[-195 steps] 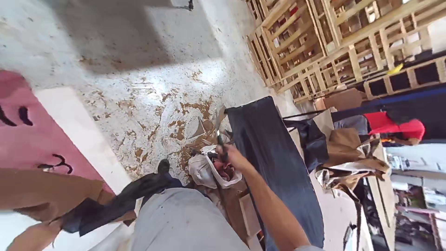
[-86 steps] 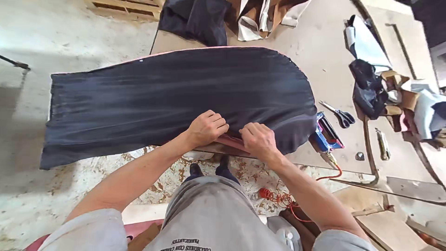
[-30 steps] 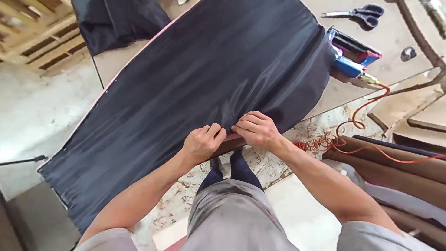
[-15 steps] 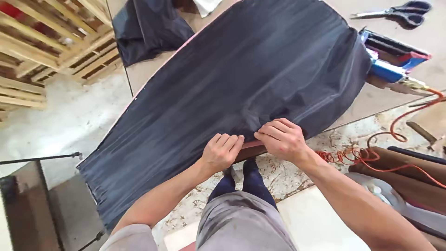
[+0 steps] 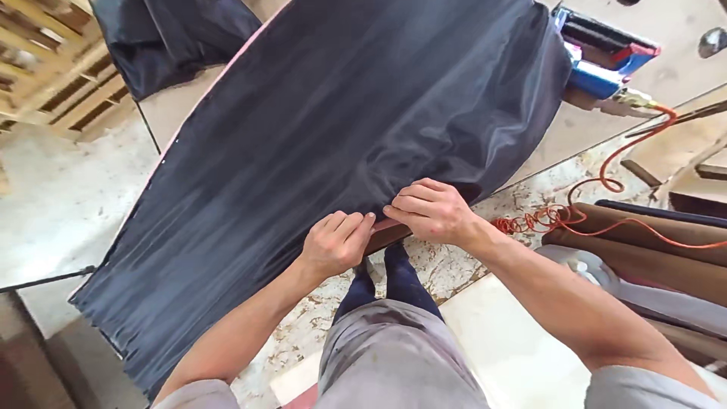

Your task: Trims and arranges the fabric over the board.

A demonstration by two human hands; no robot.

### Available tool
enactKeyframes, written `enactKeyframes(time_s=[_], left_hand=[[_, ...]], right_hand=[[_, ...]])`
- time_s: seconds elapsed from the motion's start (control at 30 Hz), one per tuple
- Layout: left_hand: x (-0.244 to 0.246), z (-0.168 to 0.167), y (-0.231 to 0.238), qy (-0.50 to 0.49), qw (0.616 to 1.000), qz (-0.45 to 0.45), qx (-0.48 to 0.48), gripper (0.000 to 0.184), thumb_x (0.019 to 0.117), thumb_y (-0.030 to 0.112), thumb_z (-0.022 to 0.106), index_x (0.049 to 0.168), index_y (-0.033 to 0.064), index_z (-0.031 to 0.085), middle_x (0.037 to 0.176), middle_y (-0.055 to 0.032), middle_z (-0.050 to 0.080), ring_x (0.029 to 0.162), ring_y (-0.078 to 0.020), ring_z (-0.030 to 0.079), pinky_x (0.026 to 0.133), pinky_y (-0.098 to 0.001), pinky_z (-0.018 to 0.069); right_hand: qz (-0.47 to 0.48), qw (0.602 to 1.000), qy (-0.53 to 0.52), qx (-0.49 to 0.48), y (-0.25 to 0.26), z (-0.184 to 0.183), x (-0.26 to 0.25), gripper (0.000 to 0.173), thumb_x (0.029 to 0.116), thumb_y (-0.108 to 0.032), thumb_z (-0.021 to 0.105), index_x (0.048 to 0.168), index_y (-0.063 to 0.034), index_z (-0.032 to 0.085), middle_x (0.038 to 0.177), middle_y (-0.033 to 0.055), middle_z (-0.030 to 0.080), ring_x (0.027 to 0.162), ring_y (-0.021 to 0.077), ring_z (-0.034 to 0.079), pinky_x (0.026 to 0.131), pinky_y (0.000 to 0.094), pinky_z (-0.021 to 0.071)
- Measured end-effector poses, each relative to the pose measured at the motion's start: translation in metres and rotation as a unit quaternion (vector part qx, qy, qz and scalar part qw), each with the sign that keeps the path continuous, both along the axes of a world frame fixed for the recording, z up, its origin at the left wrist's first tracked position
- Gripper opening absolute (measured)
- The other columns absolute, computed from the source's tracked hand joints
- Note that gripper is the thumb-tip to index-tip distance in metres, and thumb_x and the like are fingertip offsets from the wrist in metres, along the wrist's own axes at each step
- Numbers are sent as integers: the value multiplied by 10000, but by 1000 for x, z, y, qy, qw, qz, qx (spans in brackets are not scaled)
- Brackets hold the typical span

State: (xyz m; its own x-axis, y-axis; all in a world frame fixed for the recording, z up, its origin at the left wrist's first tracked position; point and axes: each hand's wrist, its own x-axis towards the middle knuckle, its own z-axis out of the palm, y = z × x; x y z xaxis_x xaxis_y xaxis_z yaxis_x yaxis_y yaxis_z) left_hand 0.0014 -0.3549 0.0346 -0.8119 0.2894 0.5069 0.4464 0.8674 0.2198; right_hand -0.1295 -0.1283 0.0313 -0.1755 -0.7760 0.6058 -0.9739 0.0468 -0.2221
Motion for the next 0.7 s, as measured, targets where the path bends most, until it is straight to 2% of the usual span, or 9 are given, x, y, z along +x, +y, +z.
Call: enactKeyframes(time_s=[0.1,0.23,0.3,0.33,0.4,0.47,0.57,0.7], left_hand=[[-1,4,2,-19,1000,23,-2,208,1003,160,641,1143,47,747,944,-112,736,810,-241,698,711,-344,585],[0,1,-2,30,999,-2,10,165,969,61,622,1053,16,757,879,-114,728,758,-221,681,690,-312,574],[-1,0,-2,41,999,-17,15,160,967,38,614,1027,8,759,856,-116,714,736,-213,664,677,-296,564],[-1,0,-2,43,999,-22,17,163,965,33,611,1028,7,759,850,-116,711,731,-213,659,671,-292,559],[-1,0,-4,43,998,-32,18,167,957,25,613,1038,4,757,849,-114,710,729,-213,654,663,-288,554],[-1,0,-3,43,998,-43,21,164,955,19,615,1038,-4,755,834,-112,700,717,-211,644,648,-284,545],[-1,-1,-5,39,998,-43,25,162,961,22,614,1040,-6,753,827,-115,691,717,-219,639,648,-292,542],[3,-3,-2,18,999,3,31,159,971,81,648,1077,43,761,875,-106,726,789,-226,685,720,-320,575]], right_hand=[[4,1000,-8,2,2,2,-2,214,1001,-25,570,1099,-69,755,1000,93,752,966,248,702,879,399,559],[-7,999,-19,43,-5,10,2,187,1014,-135,566,1122,-88,712,1031,103,736,963,284,703,844,430,567],[-14,998,-21,50,-6,11,5,244,1020,-198,572,1208,-126,708,1097,94,740,972,280,701,811,428,558],[-10,999,-20,44,-6,10,5,234,1029,-180,579,1216,-125,709,1099,92,743,968,274,702,809,420,559],[4,1000,-22,19,-6,5,5,188,1017,-88,583,1147,-85,720,1009,104,738,933,274,700,806,411,560],[13,1000,-25,1,-5,1,6,164,1013,-52,581,1111,-53,713,970,121,725,923,280,697,827,402,567],[21,999,-21,-13,-8,-5,5,150,1017,-42,570,1095,-25,698,970,144,711,916,292,688,839,401,568],[16,1000,-1,9,-2,-4,4,165,1033,-41,548,1100,-19,698,992,144,716,943,284,694,863,389,570]])
